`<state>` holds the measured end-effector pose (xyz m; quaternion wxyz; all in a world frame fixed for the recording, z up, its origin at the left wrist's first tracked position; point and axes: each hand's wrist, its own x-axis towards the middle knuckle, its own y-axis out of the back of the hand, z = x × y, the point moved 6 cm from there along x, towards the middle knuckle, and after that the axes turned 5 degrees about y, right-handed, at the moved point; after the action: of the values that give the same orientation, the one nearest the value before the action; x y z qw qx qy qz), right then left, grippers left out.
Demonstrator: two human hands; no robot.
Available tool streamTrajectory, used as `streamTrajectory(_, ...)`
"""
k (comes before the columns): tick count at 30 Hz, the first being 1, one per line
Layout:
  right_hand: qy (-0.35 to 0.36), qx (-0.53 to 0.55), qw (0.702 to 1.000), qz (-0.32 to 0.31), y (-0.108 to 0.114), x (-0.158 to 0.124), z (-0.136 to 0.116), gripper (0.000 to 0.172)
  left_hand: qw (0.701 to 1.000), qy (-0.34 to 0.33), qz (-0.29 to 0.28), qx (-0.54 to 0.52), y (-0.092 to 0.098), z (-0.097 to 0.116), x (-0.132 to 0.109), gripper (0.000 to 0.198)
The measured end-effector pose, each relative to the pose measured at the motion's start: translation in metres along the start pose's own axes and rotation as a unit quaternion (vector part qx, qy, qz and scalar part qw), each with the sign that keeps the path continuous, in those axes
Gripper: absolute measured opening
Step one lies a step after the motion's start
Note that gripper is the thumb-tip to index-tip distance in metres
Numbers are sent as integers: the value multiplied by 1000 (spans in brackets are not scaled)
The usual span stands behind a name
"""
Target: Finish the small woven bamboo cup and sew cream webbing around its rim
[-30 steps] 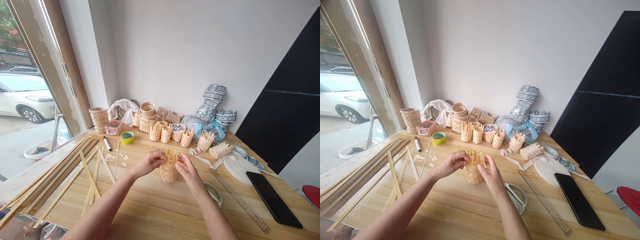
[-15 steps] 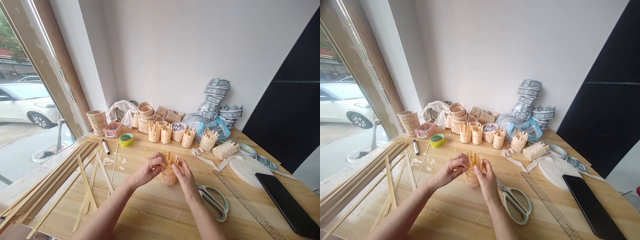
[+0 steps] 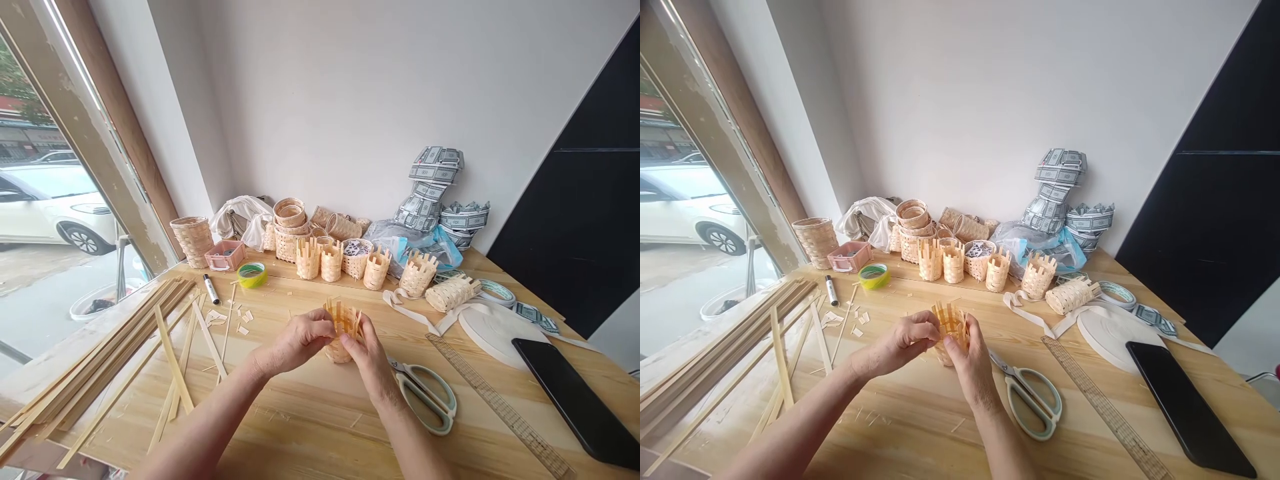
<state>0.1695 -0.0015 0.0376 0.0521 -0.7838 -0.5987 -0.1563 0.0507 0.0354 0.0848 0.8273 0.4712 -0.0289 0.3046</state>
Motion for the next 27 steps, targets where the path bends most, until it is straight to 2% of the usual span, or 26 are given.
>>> streamTrajectory(4, -11, 85, 996, -36, -4, 1, 5, 46, 1000, 4, -6, 18, -4, 2, 0, 23)
streamTrajectory(9, -9, 124, 992, -35, -2, 3, 12, 49, 1000, 9, -6, 3, -4, -1, 2, 22)
streamTrajectory(13, -10, 138, 990, -40, -2, 3, 15, 56, 994, 65, 15, -89, 4, -11, 2, 16)
streamTrajectory(16, -4, 144, 989, -40, -3, 3, 13, 56, 971, 120, 39, -202, 9, -20, 0, 12)
streamTrajectory(19, -7, 115, 993, -29, -1, 3, 11, 51, 949, 147, 41, -276, 9, -25, -1, 15)
streamTrajectory(27, -33, 106, 994, -13, 8, 7, 15, 46, 941, 165, 24, -296, 9, -17, 7, 15)
